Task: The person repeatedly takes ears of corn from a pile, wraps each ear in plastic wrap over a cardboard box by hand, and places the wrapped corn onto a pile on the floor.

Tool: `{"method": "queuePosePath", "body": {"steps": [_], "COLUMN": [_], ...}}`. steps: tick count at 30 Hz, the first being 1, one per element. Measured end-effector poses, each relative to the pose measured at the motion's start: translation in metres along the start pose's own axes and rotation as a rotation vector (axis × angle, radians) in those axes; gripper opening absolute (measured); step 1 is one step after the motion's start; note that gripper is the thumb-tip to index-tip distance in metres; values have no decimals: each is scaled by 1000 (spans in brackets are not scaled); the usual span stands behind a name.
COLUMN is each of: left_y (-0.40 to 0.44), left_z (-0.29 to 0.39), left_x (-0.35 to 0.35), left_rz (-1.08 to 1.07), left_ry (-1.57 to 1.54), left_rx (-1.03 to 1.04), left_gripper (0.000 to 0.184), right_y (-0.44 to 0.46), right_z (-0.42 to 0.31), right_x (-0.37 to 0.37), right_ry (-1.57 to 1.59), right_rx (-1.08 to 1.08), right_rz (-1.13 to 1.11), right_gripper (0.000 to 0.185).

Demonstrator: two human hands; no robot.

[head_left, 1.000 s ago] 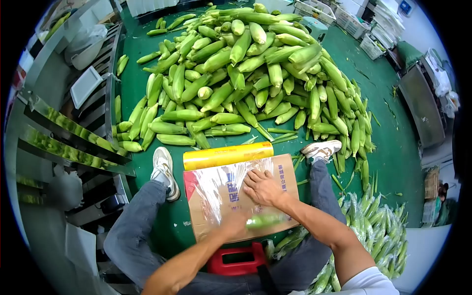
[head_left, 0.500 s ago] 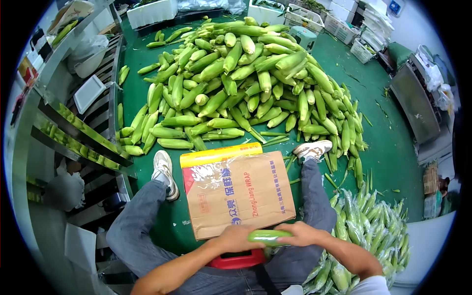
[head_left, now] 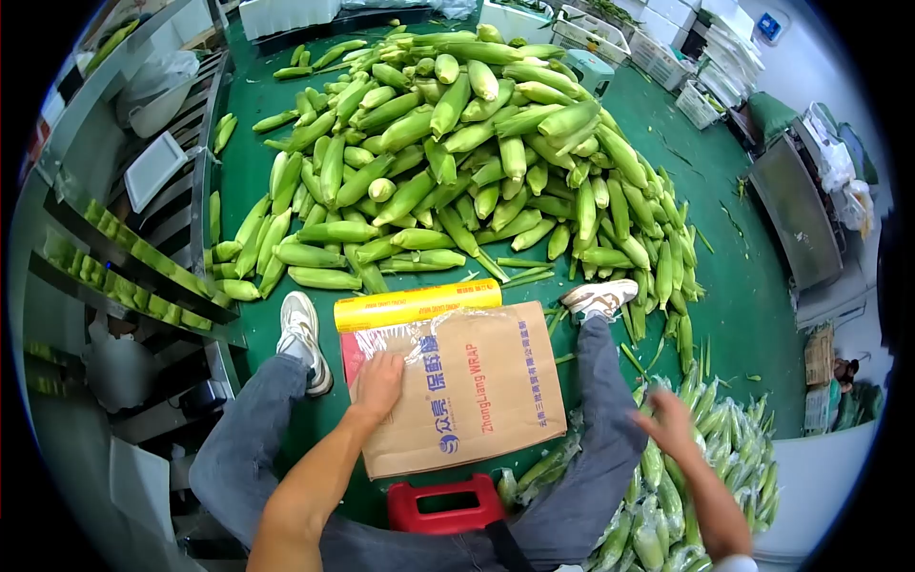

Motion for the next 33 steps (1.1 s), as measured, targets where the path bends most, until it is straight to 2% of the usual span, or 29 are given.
{"method": "queuePosePath", "body": {"steps": [1,2,3,4,5,6,8,9,10,11,12,15,18,19,20,21,22,23,25,26,27,28,29,30,31,32,33], "left_y": [-1,0,1,2,1,4,4,6,-22,-36,-59,-94,-118,-133,-143,-145,-143,-132,-123,-121,-118,-115,-115,-116,-115,-112,-111], "left_z": [1,0,-4,-5,-4,-1,12,13,5,39,49,48,62,63,64,68,66,62,63,65,65,63,61,59,58,60,55], "left_x": [-3,-9,-16,-24,-32,-45,-62,-62,-34,-41,-33,-26,-9,-3,3,0,0,-5,-4,-3,-4,0,3,4,4,1,3], "left_rz": [-2,-3,-26,-55,-84,-96,-298,-384,-512,-541,-534,-554,-801,-779,-785,-703,-696,-631,-526,-557,-583,-603,-629,-654,-674,-693,-759], "left_ry": [-32,-55,-85,-118,-157,-200,-232,-253,-309,-380,-302,-151,-105,-130,-169,-151,-159,-259,-250,-264,-271,-271,-288,-298,-310,-282,-251], "left_rx": [-6,-16,-39,-61,-88,-89,-101,-101,-84,75,111,25,28,43,62,88,50,12,48,16,-17,-56,-71,-82,-91,-92,-124], "left_gripper": [14,11,10,10,10,10,11,12,10,8,10,13,19,24,27,28,29,21,10,11,12,14,14,15,16,18,17], "right_y": [55,107,149,183,206,221,214,199,185,166,139,70,36,29,27,26,39,64,177,242,305,368,414,444,477,493,507], "right_z": [-69,-131,-177,-211,-229,-231,-208,-185,-158,-136,-125,-125,-131,-125,-116,-104,-89,-65,3,48,54,63,58,45,51,58,62], "right_x": [14,35,62,83,107,123,125,113,112,113,113,133,138,148,148,146,147,152,167,187,166,172,162,158,177,195,215], "right_ry": [125,107,56,130,-9,41,123,154,120,89,100,133,102,58,145,233,376,599,617,522,498,561,517,608,542,461,644], "right_rx": [-23,-159,-171,-237,-325,-408,-538,-591,-619,-645,-712,-798,-861,-886,-891,-883,-767,-553,-7,129,337,312,284,468,549,642,636], "right_rz": [142,204,139,179,184,188,226,269,204,133,113,51,-11,-101,-193,-279,-602,-737,-413,-281,-89,98,378,259,313,289,233], "right_gripper": [62,71,72,52,26,18,8,7,7,7,9,15,16,15,13,11,14,25,41,55,68,83,101,112,114,107,91]}}
Point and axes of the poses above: each hand's wrist, its own y-axis towards the middle knuckle, its own x-axis out of the palm, z = x × y, the point moved 8 cm from there along y, towards the middle knuckle, and after that the axes turned 12 degrees about -y, right-handed, at the moved point
